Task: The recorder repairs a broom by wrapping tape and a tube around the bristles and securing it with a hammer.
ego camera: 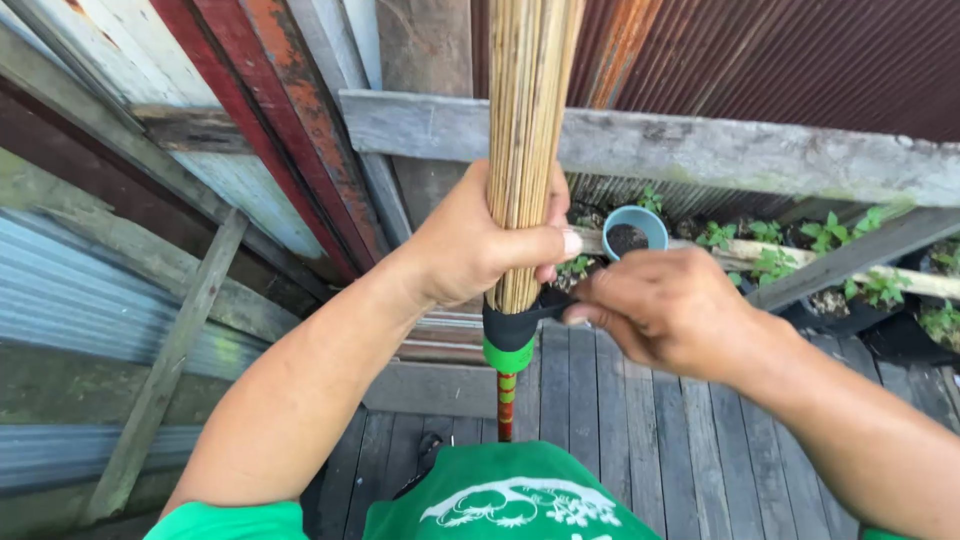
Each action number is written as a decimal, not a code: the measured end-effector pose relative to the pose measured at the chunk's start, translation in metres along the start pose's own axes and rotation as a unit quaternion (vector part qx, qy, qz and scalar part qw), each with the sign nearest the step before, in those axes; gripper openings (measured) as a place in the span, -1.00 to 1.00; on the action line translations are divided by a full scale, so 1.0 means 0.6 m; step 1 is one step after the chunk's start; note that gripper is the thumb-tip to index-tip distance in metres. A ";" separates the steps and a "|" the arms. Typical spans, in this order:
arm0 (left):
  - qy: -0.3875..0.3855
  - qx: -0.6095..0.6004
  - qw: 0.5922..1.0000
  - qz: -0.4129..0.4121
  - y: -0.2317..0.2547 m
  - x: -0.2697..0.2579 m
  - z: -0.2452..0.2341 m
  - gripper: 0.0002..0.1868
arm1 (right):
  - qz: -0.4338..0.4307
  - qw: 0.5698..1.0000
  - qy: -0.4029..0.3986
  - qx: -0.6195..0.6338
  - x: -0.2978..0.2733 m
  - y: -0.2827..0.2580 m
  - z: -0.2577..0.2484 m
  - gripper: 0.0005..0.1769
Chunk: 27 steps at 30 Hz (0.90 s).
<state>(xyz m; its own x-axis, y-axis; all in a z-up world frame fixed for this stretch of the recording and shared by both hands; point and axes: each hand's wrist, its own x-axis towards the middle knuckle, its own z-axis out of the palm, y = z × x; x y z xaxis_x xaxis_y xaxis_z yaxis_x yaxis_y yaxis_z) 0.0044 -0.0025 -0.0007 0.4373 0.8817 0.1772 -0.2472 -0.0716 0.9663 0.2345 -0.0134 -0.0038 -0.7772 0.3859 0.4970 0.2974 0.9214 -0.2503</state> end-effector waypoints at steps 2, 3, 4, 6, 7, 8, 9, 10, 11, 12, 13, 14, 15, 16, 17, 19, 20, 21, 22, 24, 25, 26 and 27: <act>-0.046 -0.018 0.999 0.007 -0.006 0.000 0.003 -0.78 | 0.014 1.000 -0.013 0.014 -0.008 0.013 0.001 -0.85; -0.091 -0.034 0.995 0.019 -0.008 0.002 0.005 -0.78 | 0.024 0.999 -0.025 0.025 -0.012 0.020 0.000 -0.85; -0.094 -0.035 0.995 0.020 -0.012 0.005 0.006 -0.78 | 0.026 0.999 -0.026 0.023 -0.017 0.029 0.006 -0.85; -0.160 -0.105 0.982 -0.004 -0.016 0.004 0.005 -0.78 | 0.003 0.999 0.008 0.049 -0.024 0.043 0.022 -0.85; -0.159 -0.104 0.982 -0.006 -0.020 0.003 0.003 -0.78 | 0.003 0.999 0.010 0.052 -0.023 0.043 0.031 -0.85; -0.191 -0.133 0.972 0.003 -0.026 0.005 0.004 -0.77 | 0.021 0.997 0.025 0.068 -0.025 0.044 0.038 -0.89; -0.223 -0.163 0.961 0.012 -0.032 0.008 0.004 -0.77 | 0.040 0.995 0.041 0.085 -0.028 0.046 0.044 -0.86; -0.223 -0.162 0.961 0.011 -0.039 0.008 0.003 -0.77 | 0.040 0.995 0.042 0.085 -0.034 0.049 0.057 -0.86; -0.231 -0.179 0.956 0.006 -0.045 0.007 0.001 -0.76 | 0.079 0.981 0.050 0.168 -0.039 0.051 0.070 -0.86; -0.240 -0.194 0.951 0.004 -0.050 0.010 -0.002 -0.75 | 0.115 0.960 0.057 0.248 -0.042 0.057 0.081 -0.86; -0.241 -0.192 0.951 0.005 -0.053 0.018 -0.005 -0.75 | 0.113 0.961 0.058 0.246 -0.052 0.070 0.096 -0.86; -0.268 -0.227 0.936 0.016 -0.061 0.021 -0.006 -0.76 | 0.108 0.948 0.058 0.294 -0.067 0.077 0.113 -0.90; -0.293 -0.262 0.919 0.028 -0.070 0.023 -0.007 -0.77 | 0.102 0.933 0.058 0.341 -0.082 0.084 0.131 -0.92; -0.291 -0.261 0.920 0.028 -0.068 0.027 -0.005 -0.77 | 0.100 0.933 0.058 0.342 -0.085 0.089 0.136 -0.92; -0.291 -0.264 0.919 0.037 -0.066 0.030 -0.002 -0.75 | 0.128 0.917 0.051 0.374 -0.086 0.093 0.140 -0.90; -0.294 -0.265 0.917 0.050 -0.061 0.041 0.006 -0.70 | 0.152 0.902 0.044 0.401 -0.070 0.088 0.126 -0.82; -0.263 -0.261 0.926 0.071 -0.063 0.044 0.012 -0.64 | 0.173 0.878 0.036 0.445 -0.056 0.075 0.111 -0.87; -0.232 -0.258 0.933 0.093 -0.065 0.047 0.017 -0.56 | 0.194 0.851 0.027 0.487 -0.042 0.062 0.097 -0.71; -0.233 -0.256 0.933 0.095 -0.065 0.052 0.022 -0.56 | 0.193 0.852 0.027 0.485 -0.061 0.077 0.108 -0.71; -0.174 -0.191 0.949 0.183 -0.069 0.058 0.032 -0.44 | 0.231 0.854 0.059 0.462 -0.103 0.104 0.135 -0.77; -0.172 -0.193 0.949 0.181 -0.070 0.053 0.041 -0.44 | 0.233 0.853 0.057 0.463 -0.096 0.088 0.128 -0.77; -0.039 -0.134 0.965 0.221 -0.070 0.051 0.049 -0.34 | 0.235 0.866 0.097 0.431 -0.087 0.074 0.118 -0.80; 0.096 -0.072 0.960 0.255 -0.068 0.049 0.058 -0.25 | 0.235 0.876 0.136 0.397 -0.078 0.061 0.107 -0.83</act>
<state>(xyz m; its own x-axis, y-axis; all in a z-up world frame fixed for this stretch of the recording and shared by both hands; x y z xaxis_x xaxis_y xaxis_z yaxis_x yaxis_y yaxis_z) 0.0579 0.0102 -0.0286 0.0634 0.8204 0.5683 -0.5096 -0.4630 0.7252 0.2463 -0.0010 -0.0893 -0.4790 0.8108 0.3364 -0.0151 0.3756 -0.9267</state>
